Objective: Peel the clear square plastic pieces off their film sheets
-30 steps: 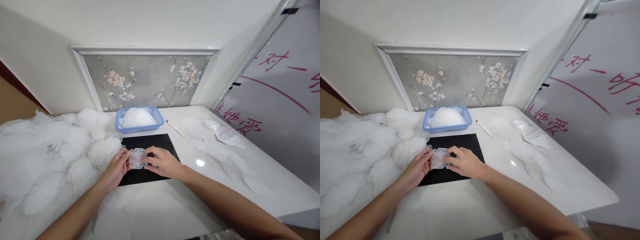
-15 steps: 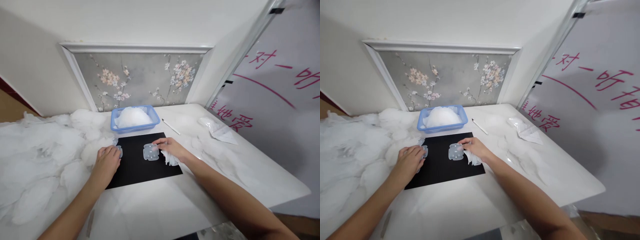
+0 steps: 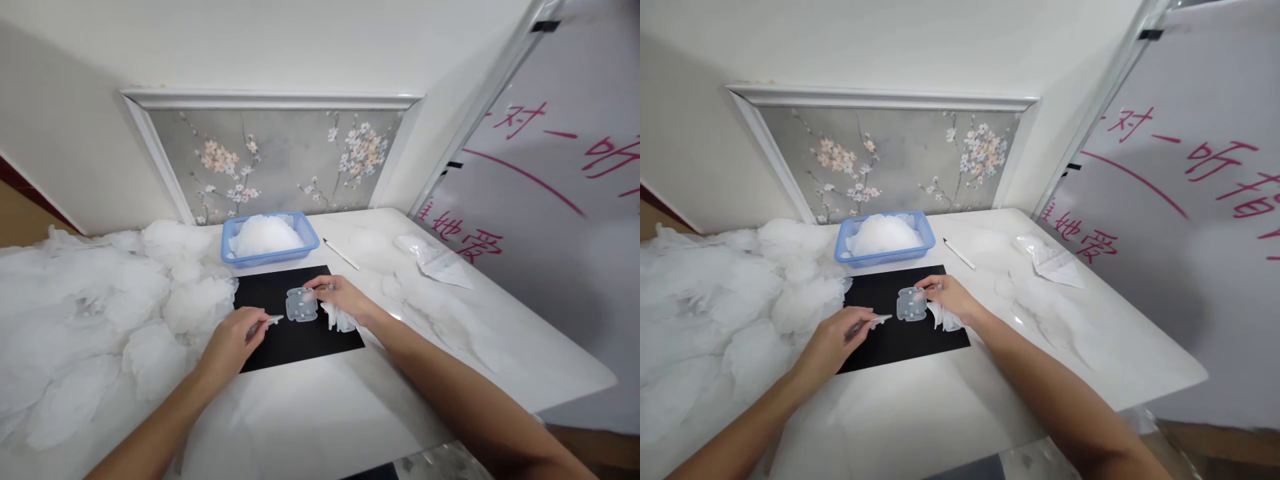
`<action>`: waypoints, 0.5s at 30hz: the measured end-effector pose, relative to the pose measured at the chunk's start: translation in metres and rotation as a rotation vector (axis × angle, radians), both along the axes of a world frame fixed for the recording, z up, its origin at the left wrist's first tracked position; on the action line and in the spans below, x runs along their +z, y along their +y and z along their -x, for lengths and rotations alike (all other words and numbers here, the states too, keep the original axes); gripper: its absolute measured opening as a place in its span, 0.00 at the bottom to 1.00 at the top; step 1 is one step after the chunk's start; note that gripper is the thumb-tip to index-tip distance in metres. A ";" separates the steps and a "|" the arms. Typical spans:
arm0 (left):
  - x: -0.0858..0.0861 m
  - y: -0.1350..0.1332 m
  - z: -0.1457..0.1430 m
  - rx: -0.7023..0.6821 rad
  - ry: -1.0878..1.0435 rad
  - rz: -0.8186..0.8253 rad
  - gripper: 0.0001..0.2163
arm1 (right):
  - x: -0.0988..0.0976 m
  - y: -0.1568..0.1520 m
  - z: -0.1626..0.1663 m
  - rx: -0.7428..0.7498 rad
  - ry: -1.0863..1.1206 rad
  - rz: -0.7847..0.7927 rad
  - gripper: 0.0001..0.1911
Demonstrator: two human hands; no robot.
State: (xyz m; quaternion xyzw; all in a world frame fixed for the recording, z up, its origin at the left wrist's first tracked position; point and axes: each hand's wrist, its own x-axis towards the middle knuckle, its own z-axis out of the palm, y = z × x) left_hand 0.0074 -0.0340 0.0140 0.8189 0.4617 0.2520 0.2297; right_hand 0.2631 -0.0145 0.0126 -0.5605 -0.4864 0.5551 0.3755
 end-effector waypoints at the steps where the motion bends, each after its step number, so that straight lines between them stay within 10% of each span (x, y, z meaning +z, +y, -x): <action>1: 0.000 -0.001 -0.002 -0.014 -0.021 0.061 0.09 | -0.001 0.000 0.000 -0.002 0.003 0.003 0.17; 10: 0.003 -0.002 0.007 -0.256 0.067 0.287 0.11 | -0.003 0.001 0.000 0.007 0.110 0.015 0.16; 15: -0.008 0.004 0.012 -0.103 0.162 0.130 0.17 | 0.001 0.000 0.001 0.024 0.101 -0.033 0.14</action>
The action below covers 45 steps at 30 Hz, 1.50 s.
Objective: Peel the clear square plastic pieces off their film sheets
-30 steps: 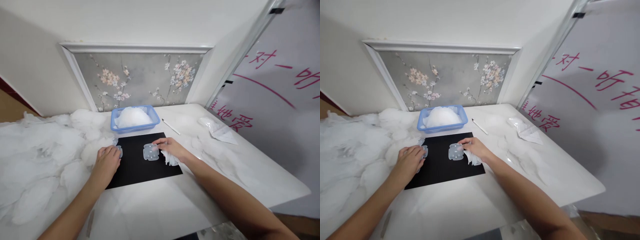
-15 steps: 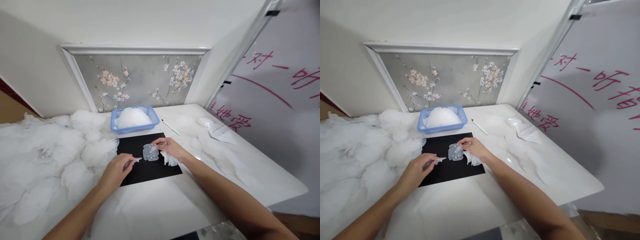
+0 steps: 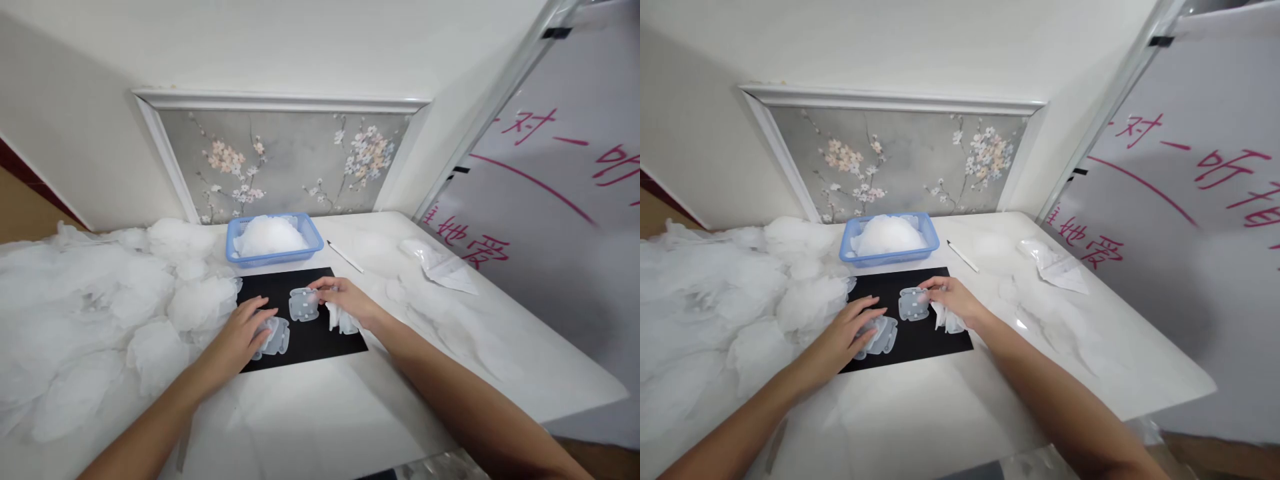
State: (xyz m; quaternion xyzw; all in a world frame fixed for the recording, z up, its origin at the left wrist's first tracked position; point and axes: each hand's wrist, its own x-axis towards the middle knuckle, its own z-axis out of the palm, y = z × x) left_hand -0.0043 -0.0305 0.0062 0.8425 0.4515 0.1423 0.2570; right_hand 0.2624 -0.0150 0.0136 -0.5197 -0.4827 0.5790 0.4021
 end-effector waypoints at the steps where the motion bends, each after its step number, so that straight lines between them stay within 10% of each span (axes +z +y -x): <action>1: -0.001 0.001 0.000 0.008 0.018 -0.026 0.17 | -0.001 0.000 0.000 -0.001 0.002 -0.009 0.13; 10: 0.018 -0.007 -0.014 0.154 -0.179 0.181 0.03 | -0.009 -0.004 0.012 0.100 -0.103 -0.123 0.12; 17: 0.012 -0.006 -0.020 0.239 -0.468 0.328 0.07 | -0.010 -0.015 0.032 0.258 -0.367 -0.254 0.08; 29: 0.010 0.006 0.003 0.274 -0.525 0.414 0.23 | -0.009 -0.001 -0.004 0.176 0.024 0.110 0.16; 45: 0.013 0.005 0.001 0.441 -0.789 0.701 0.26 | -0.006 -0.001 -0.006 0.258 -0.146 -0.095 0.13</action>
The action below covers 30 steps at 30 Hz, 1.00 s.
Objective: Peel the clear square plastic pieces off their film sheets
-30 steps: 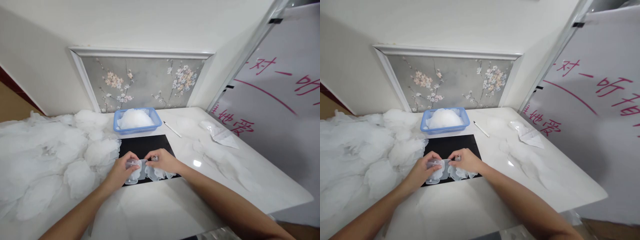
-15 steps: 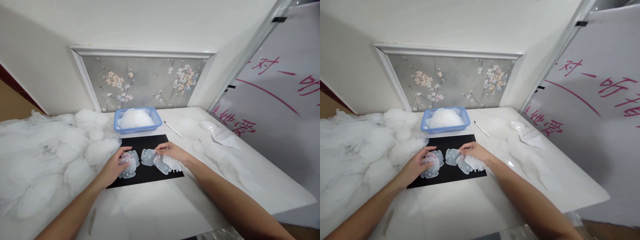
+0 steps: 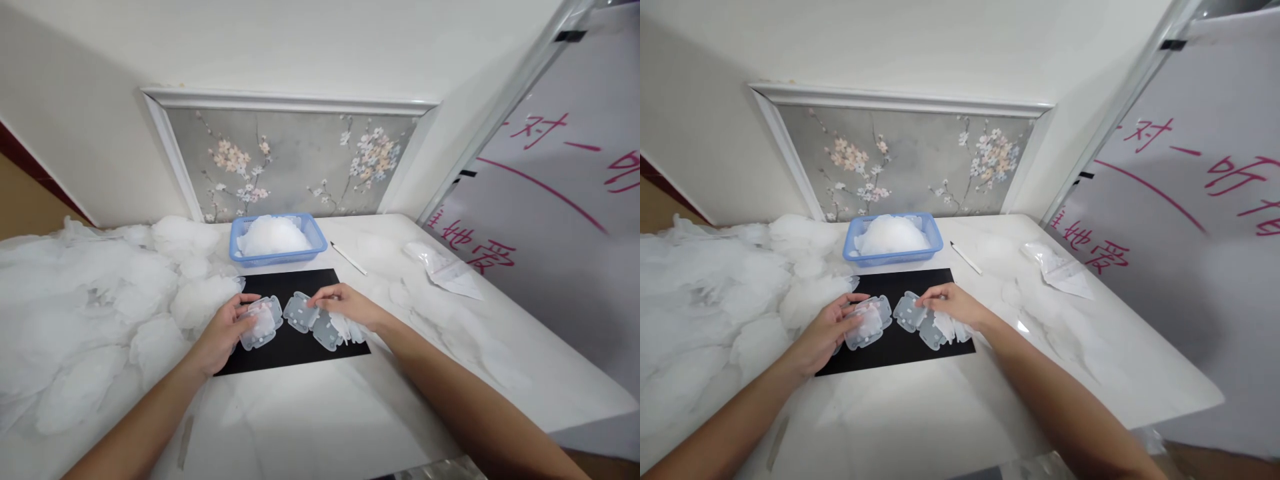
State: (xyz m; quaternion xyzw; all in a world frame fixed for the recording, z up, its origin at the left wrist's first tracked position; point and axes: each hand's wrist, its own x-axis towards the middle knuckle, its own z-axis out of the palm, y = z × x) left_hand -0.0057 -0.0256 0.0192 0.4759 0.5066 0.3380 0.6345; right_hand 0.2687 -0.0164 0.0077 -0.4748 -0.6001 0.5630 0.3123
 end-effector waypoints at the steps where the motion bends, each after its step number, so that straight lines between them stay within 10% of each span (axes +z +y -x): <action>1: 0.000 0.000 0.000 -0.004 -0.025 0.019 0.25 | 0.000 0.000 0.001 -0.016 0.025 0.008 0.12; 14: 0.000 -0.005 -0.010 -0.133 -0.239 0.081 0.26 | -0.004 -0.001 0.022 -0.072 0.092 0.048 0.19; 30: 0.006 0.000 0.000 -0.071 0.026 0.015 0.26 | -0.008 0.006 0.000 -0.132 0.214 0.274 0.13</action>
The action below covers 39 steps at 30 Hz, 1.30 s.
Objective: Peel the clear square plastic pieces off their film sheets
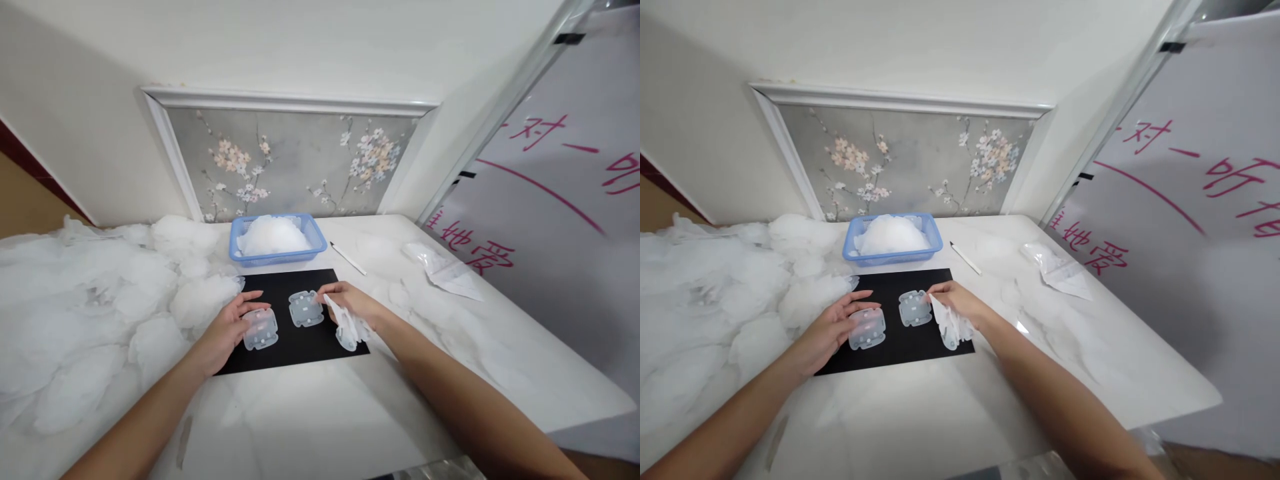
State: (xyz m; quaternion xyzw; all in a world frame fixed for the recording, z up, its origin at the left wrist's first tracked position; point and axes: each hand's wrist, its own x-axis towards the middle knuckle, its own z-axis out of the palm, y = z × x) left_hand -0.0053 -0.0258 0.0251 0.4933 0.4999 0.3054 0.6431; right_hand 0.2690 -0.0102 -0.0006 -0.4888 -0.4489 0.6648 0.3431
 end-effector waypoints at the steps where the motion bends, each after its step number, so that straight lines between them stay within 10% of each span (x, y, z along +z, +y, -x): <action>1: 0.000 0.000 0.000 -0.002 -0.001 0.005 0.28 | 0.000 0.001 0.000 0.000 0.004 0.008 0.12; 19: 0.002 -0.004 0.000 -0.116 -0.063 -0.026 0.31 | -0.003 0.003 -0.003 0.076 0.051 0.091 0.19; 28: -0.007 0.000 -0.001 0.014 -0.046 -0.157 0.24 | 0.000 -0.001 -0.008 0.237 -0.052 -0.173 0.09; 39: 0.000 0.000 -0.004 0.114 -0.167 0.065 0.19 | 0.010 -0.004 -0.006 0.197 -0.101 -0.159 0.13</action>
